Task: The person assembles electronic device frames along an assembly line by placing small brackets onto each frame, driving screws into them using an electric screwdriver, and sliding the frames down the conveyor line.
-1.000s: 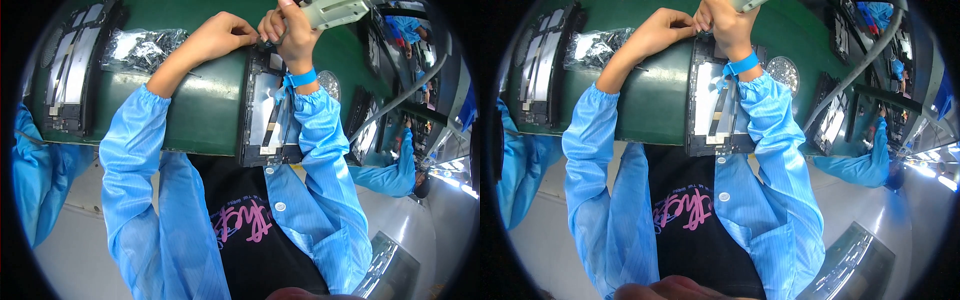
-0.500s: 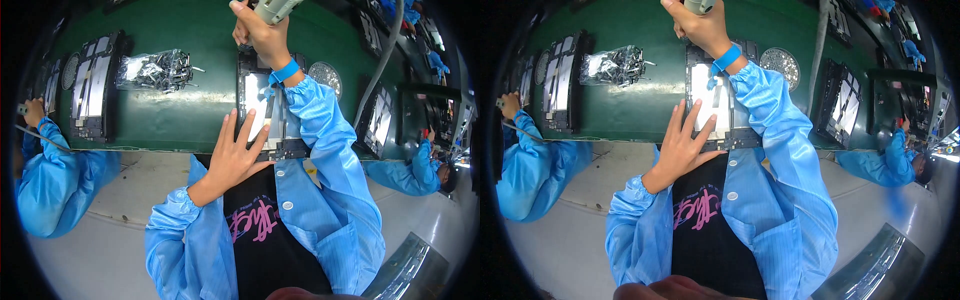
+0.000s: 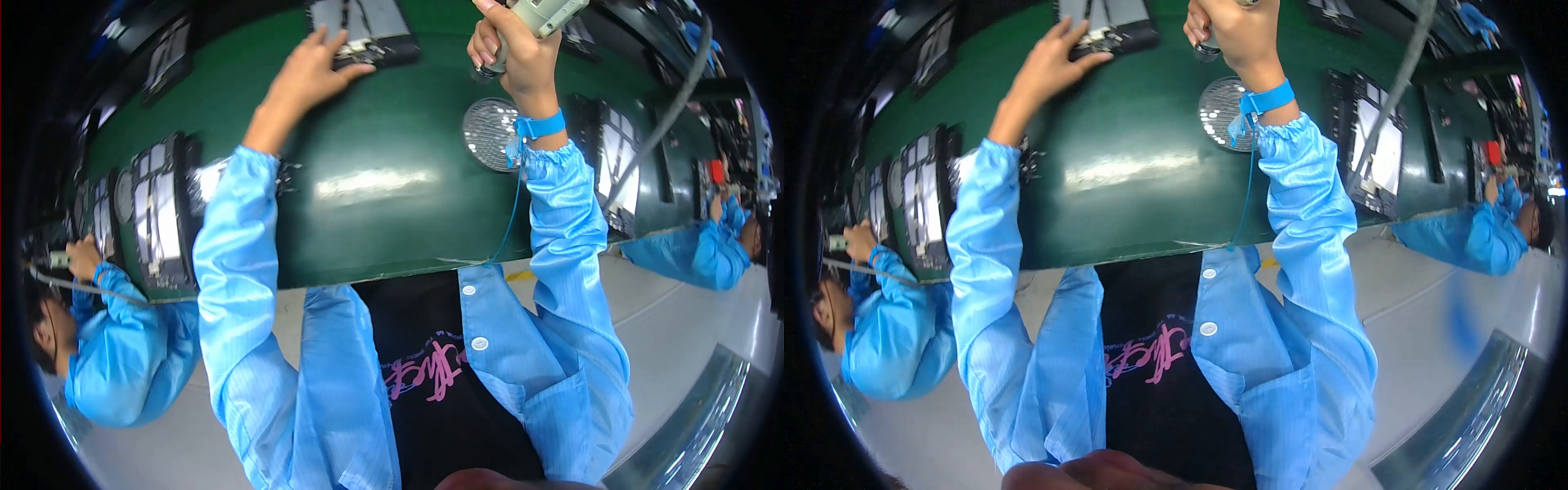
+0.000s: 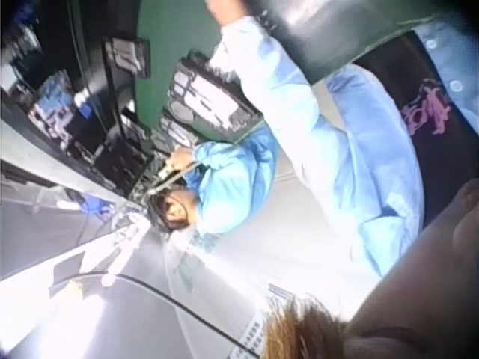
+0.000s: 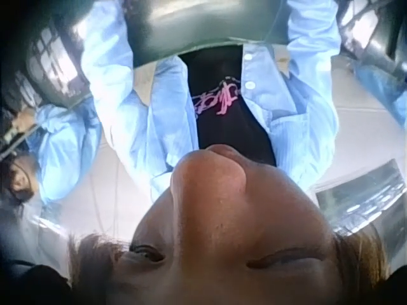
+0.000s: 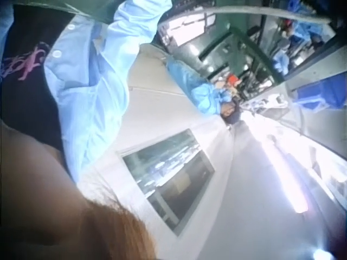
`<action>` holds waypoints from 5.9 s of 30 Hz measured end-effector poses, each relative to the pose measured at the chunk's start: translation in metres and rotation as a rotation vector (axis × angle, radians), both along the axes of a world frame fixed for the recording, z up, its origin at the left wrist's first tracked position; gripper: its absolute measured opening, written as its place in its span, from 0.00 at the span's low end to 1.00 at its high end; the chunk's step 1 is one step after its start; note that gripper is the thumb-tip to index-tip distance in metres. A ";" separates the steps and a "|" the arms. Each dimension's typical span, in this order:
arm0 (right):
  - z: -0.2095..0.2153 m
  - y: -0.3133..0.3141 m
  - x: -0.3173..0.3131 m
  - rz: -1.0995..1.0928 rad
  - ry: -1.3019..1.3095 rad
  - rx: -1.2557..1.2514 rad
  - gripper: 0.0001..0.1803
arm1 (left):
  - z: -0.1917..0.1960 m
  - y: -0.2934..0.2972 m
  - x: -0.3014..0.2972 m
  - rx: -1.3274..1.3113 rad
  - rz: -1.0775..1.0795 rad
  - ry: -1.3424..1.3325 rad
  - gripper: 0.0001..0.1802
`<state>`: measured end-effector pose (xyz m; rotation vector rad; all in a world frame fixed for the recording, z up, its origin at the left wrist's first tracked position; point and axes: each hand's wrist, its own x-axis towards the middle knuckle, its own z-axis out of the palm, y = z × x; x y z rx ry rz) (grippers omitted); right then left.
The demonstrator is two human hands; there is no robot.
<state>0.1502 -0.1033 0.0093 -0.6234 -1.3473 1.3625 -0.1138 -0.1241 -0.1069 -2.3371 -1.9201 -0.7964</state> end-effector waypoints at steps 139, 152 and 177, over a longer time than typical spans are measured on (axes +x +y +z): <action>0.028 0.005 0.085 -0.054 0.298 -0.028 0.12 | -0.004 -0.105 0.076 0.177 -0.196 -0.546 0.11; 0.002 -0.069 -0.013 0.176 0.132 -0.075 0.17 | 0.006 -0.124 0.100 -0.489 -0.496 -1.352 0.17; -0.019 -0.070 -0.014 0.350 0.153 -0.034 0.20 | 0.001 -0.126 0.101 0.313 -0.495 -0.658 0.07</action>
